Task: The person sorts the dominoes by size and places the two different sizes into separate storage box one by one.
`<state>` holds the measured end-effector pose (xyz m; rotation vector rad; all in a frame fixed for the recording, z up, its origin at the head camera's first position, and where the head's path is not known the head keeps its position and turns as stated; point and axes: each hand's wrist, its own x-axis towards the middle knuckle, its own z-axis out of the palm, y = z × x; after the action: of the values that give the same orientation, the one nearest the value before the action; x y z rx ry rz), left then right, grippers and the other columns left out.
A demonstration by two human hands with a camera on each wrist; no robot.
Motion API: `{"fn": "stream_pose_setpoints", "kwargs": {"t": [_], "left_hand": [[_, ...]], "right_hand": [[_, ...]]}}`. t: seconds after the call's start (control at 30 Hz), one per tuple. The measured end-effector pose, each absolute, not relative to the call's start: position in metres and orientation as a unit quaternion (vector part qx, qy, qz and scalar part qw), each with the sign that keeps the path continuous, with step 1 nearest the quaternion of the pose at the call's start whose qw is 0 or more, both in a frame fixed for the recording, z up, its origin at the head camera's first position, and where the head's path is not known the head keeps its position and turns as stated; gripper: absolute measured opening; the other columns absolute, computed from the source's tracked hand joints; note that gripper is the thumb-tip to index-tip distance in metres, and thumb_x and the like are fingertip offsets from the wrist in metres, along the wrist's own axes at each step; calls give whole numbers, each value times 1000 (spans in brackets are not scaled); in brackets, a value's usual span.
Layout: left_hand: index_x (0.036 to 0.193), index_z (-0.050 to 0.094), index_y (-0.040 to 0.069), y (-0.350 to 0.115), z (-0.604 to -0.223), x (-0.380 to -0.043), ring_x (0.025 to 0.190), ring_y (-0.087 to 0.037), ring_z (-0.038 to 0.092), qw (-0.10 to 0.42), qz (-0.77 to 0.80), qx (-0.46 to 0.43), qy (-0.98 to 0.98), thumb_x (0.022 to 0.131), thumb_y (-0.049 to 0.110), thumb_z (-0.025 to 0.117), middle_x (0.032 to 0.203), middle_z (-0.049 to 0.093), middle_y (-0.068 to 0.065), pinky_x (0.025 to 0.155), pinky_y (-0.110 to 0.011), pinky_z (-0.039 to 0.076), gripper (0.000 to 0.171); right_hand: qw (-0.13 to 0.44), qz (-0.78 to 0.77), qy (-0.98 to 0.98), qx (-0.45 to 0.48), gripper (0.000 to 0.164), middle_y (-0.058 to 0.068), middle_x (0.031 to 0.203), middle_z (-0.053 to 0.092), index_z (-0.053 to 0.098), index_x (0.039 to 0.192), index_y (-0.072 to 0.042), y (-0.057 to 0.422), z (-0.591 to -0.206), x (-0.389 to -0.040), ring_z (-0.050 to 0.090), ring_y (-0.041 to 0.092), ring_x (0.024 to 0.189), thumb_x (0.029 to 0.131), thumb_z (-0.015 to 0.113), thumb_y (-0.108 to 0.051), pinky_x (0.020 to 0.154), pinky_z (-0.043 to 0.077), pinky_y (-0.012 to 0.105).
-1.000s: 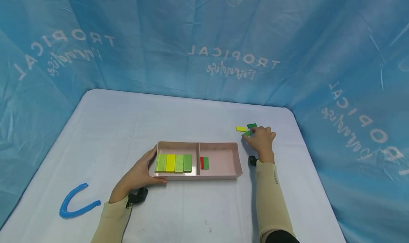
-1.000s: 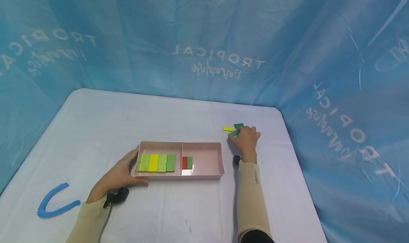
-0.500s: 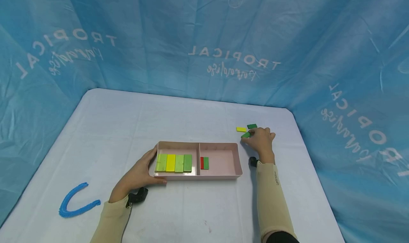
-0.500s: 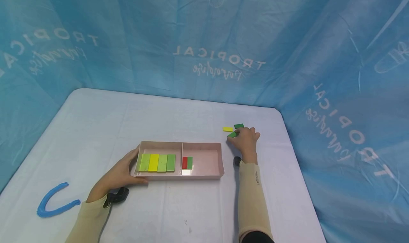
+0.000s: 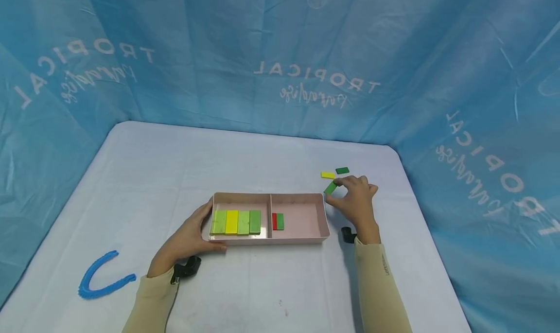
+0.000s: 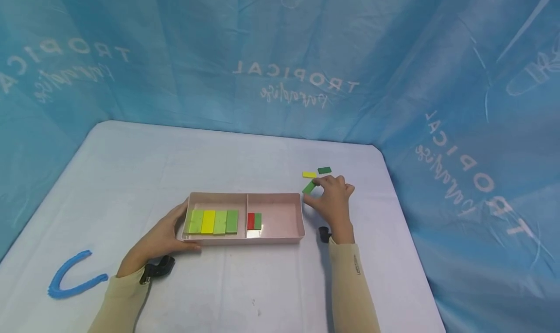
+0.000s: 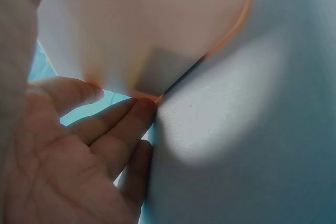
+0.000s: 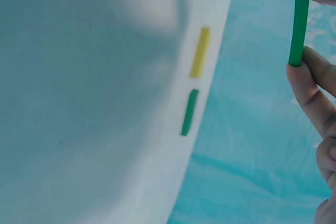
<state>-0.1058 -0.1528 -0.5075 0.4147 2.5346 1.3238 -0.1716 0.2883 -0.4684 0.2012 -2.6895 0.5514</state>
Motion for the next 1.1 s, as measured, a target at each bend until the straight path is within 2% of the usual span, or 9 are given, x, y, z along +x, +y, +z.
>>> {"fn": "stream_pose_setpoints", "kwargs": {"t": [0.27,0.57,0.7,0.87,1.1], "left_hand": [[163,9,11,-156,-508,-106,151,-45,20,124,450,142,873,64,45,95,166,18,-21,118,-64,26,136],[163,8,12,-157,-509,-107,151,-44,18,127,455,145,870,64,44,95,166,17,-20,119,-64,24,136],[163,7,12,-157,-509,-107,152,-44,18,127,452,145,871,64,44,95,166,16,-20,119,-64,24,136],[163,7,12,-156,-507,-107,151,-45,18,128,449,144,873,64,44,95,166,16,-20,119,-64,24,136],[163,7,13,-153,-505,-108,152,-44,17,133,450,142,871,64,43,96,167,16,-19,120,-63,24,136]], "right_hand": [[236,179,-950,101,43,11,102,73,77,103,-8,275,-459,-153,48,29,87,70,90,-33,77,22,54],[239,193,-935,177,39,4,97,72,78,101,-11,256,-460,-143,45,23,83,69,89,-31,73,20,50],[214,193,-935,207,40,1,98,71,79,103,-13,243,-464,-139,45,20,82,68,90,-30,76,23,51],[154,192,-940,237,44,-2,101,72,81,102,-17,228,-468,-134,45,16,84,64,93,-33,74,22,45],[90,170,-948,252,37,-8,100,73,81,98,-21,216,-470,-137,44,12,85,64,90,-31,77,23,42]]}}
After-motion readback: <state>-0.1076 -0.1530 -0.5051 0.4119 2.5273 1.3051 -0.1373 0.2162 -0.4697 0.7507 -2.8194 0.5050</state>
